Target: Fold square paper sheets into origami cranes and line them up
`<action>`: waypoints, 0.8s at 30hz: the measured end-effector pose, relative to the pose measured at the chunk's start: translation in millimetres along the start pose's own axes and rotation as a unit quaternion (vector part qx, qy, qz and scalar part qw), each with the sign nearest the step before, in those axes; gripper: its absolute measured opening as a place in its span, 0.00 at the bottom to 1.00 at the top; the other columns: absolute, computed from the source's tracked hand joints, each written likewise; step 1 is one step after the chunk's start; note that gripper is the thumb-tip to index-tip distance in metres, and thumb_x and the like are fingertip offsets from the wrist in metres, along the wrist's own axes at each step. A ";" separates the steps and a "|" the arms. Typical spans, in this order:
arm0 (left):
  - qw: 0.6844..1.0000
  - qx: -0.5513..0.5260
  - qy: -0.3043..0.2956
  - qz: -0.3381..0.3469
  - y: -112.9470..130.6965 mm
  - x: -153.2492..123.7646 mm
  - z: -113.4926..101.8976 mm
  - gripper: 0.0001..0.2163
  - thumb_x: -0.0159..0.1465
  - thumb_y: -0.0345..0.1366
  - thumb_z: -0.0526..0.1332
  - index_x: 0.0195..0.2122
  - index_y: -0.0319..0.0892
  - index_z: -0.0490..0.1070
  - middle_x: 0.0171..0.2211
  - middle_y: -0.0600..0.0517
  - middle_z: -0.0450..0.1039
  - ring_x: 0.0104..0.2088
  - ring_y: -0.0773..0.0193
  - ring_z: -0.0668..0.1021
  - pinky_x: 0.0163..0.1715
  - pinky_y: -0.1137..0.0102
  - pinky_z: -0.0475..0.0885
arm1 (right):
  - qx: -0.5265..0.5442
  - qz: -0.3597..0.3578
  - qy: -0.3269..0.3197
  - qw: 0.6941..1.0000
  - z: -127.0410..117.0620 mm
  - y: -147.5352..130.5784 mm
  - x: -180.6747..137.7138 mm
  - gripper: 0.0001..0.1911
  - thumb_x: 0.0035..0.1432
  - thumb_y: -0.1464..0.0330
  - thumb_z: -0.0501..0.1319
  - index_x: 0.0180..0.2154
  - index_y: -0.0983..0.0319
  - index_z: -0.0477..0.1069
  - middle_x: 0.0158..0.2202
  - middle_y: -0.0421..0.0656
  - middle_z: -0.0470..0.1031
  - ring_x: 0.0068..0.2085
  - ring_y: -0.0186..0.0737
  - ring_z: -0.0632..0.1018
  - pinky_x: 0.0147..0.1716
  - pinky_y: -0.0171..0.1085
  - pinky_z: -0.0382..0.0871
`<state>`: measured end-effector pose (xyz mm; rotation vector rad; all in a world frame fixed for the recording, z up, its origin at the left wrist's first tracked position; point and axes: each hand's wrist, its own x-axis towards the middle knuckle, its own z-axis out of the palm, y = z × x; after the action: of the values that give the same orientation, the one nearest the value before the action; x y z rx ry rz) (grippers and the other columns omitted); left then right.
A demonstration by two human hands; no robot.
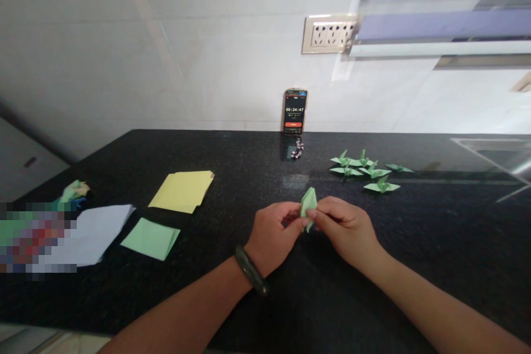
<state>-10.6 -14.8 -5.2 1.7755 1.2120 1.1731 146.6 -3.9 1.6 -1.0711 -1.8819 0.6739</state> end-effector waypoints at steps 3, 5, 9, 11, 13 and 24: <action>0.999 -0.023 0.019 -0.034 0.3 0.8 0.0 0.07 0.56 0.35 0.60 0.33 0.40 0.75 0.28 0.52 0.77 0.28 0.66 0.76 0.29 0.73 0.70 | -0.005 0.001 -0.014 1.000 -0.8 -2.1 0.8 0.15 0.58 0.67 0.55 0.21 0.63 0.69 0.21 0.40 0.67 0.25 0.33 0.70 0.27 0.32 0.62; 0.997 -0.049 0.024 -0.053 0.1 1.8 0.5 0.06 0.55 0.35 0.60 0.31 0.39 0.75 0.27 0.51 0.76 0.26 0.66 0.75 0.27 0.73 0.70 | 0.005 0.028 -0.025 0.999 -0.9 -2.7 1.6 0.16 0.58 0.66 0.54 0.20 0.63 0.68 0.20 0.39 0.66 0.24 0.32 0.69 0.27 0.32 0.62; 0.985 -0.136 0.012 -0.104 -0.6 3.7 1.3 0.07 0.54 0.36 0.61 0.29 0.37 0.74 0.26 0.48 0.76 0.25 0.65 0.75 0.27 0.71 0.69 | 0.097 0.132 -0.040 0.986 0.2 -1.1 4.0 0.14 0.54 0.61 0.57 0.22 0.63 0.69 0.17 0.38 0.67 0.21 0.31 0.69 0.25 0.32 0.62; 0.978 -0.170 0.005 -0.124 -0.8 4.3 0.9 0.07 0.53 0.36 0.62 0.28 0.37 0.73 0.25 0.48 0.76 0.25 0.65 0.75 0.27 0.71 0.69 | 0.140 0.163 -0.041 0.976 1.0 0.0 4.9 0.15 0.52 0.59 0.59 0.22 0.63 0.68 0.16 0.37 0.67 0.20 0.31 0.68 0.23 0.31 0.62; 0.974 -0.182 -0.006 -0.134 -0.8 4.6 0.2 0.07 0.53 0.36 0.62 0.28 0.36 0.72 0.25 0.49 0.75 0.25 0.65 0.74 0.26 0.71 0.69 | 0.153 0.173 -0.040 0.972 1.7 0.3 5.4 0.16 0.51 0.58 0.59 0.22 0.63 0.68 0.15 0.37 0.66 0.19 0.30 0.67 0.21 0.31 0.61; 0.987 -0.087 -0.058 -0.122 -2.9 3.8 -0.3 0.11 0.56 0.41 0.59 0.26 0.37 0.70 0.22 0.51 0.71 0.22 0.68 0.70 0.22 0.74 0.64 | 0.135 0.183 -0.050 0.973 1.4 0.3 3.5 0.17 0.51 0.57 0.58 0.23 0.65 0.71 0.14 0.37 0.66 0.17 0.29 0.66 0.18 0.30 0.59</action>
<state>-11.2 -10.2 -6.5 1.4966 1.1820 0.9886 144.5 -0.8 2.1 -1.2318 -1.6275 1.1787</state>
